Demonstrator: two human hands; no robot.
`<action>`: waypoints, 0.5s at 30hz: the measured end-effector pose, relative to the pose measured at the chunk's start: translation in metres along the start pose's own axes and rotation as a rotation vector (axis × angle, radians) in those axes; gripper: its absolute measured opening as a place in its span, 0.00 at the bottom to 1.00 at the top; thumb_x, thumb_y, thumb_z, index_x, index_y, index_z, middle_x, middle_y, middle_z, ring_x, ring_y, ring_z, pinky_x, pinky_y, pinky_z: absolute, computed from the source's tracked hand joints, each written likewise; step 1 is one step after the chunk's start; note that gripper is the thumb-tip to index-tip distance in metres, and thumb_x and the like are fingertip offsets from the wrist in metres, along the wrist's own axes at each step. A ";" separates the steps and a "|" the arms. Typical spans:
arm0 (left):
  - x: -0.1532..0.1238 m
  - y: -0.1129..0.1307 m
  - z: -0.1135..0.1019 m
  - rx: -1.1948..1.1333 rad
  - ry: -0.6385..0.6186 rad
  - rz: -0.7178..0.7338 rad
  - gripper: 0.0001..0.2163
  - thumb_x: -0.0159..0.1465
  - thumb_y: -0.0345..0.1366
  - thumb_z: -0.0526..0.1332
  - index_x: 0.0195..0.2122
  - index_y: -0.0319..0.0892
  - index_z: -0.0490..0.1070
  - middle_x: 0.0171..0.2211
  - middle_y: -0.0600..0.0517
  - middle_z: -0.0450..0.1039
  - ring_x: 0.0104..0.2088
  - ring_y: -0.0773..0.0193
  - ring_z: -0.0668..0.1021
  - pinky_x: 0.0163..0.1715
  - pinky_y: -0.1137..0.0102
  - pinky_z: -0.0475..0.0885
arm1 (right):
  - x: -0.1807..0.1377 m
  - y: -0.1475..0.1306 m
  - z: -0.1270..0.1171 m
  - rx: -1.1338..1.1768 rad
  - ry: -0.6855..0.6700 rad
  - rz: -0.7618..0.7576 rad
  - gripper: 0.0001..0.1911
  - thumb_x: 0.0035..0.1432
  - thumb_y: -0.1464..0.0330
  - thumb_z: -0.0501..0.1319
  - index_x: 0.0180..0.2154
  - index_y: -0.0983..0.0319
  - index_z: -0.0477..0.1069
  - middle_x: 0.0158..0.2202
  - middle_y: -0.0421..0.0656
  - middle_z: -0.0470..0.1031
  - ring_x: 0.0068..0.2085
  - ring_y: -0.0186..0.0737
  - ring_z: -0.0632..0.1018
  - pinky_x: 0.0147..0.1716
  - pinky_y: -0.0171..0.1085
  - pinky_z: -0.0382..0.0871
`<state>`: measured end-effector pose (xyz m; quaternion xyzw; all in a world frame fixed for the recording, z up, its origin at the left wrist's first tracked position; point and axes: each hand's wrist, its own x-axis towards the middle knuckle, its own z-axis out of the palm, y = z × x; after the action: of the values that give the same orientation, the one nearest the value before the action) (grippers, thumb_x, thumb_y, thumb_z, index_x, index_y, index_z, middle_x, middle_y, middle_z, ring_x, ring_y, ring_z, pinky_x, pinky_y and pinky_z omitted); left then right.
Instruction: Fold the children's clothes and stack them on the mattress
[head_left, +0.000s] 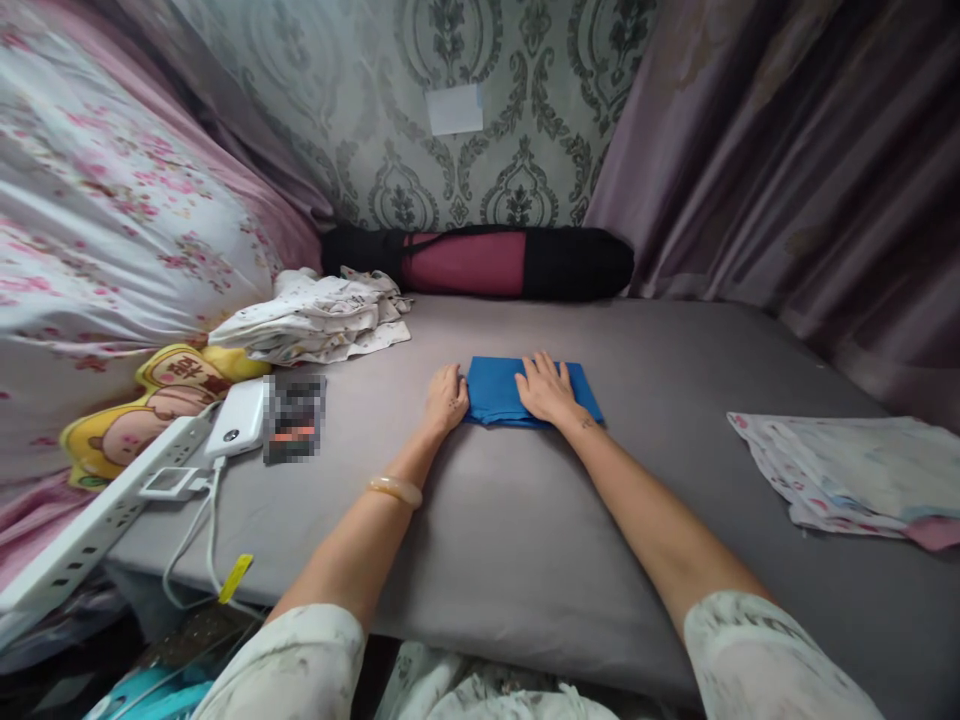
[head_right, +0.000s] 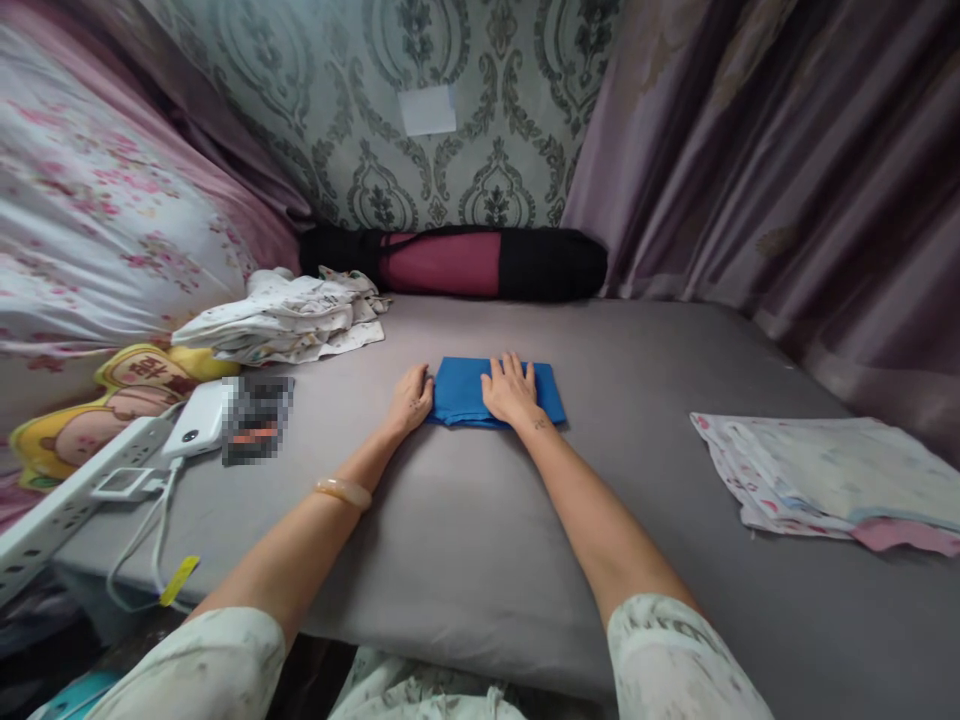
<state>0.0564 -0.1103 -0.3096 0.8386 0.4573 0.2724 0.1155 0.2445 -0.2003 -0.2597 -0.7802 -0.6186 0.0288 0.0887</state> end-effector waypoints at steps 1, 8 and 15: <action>0.000 -0.001 0.001 -0.029 0.018 -0.006 0.17 0.68 0.33 0.47 0.57 0.37 0.62 0.56 0.39 0.68 0.58 0.57 0.70 0.59 0.59 0.64 | 0.003 -0.011 0.001 0.016 0.001 -0.018 0.30 0.69 0.60 0.40 0.66 0.68 0.53 0.69 0.54 0.48 0.69 0.51 0.48 0.65 0.55 0.41; 0.002 -0.008 0.006 -0.211 0.174 -0.053 0.16 0.65 0.28 0.49 0.53 0.37 0.66 0.51 0.39 0.72 0.54 0.56 0.74 0.58 0.59 0.67 | 0.011 -0.047 0.021 0.060 -0.018 -0.053 0.31 0.70 0.56 0.39 0.68 0.62 0.50 0.70 0.50 0.45 0.69 0.51 0.46 0.64 0.56 0.40; 0.002 -0.003 0.001 -0.287 0.183 -0.144 0.15 0.65 0.28 0.49 0.52 0.35 0.66 0.51 0.37 0.71 0.54 0.56 0.73 0.58 0.60 0.66 | 0.014 -0.043 0.020 0.077 -0.081 -0.034 0.31 0.69 0.57 0.40 0.68 0.62 0.50 0.70 0.51 0.45 0.69 0.52 0.46 0.64 0.57 0.40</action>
<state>0.0551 -0.1068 -0.3111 0.7503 0.4813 0.4011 0.2112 0.2032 -0.1748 -0.2706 -0.7637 -0.6333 0.0826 0.0938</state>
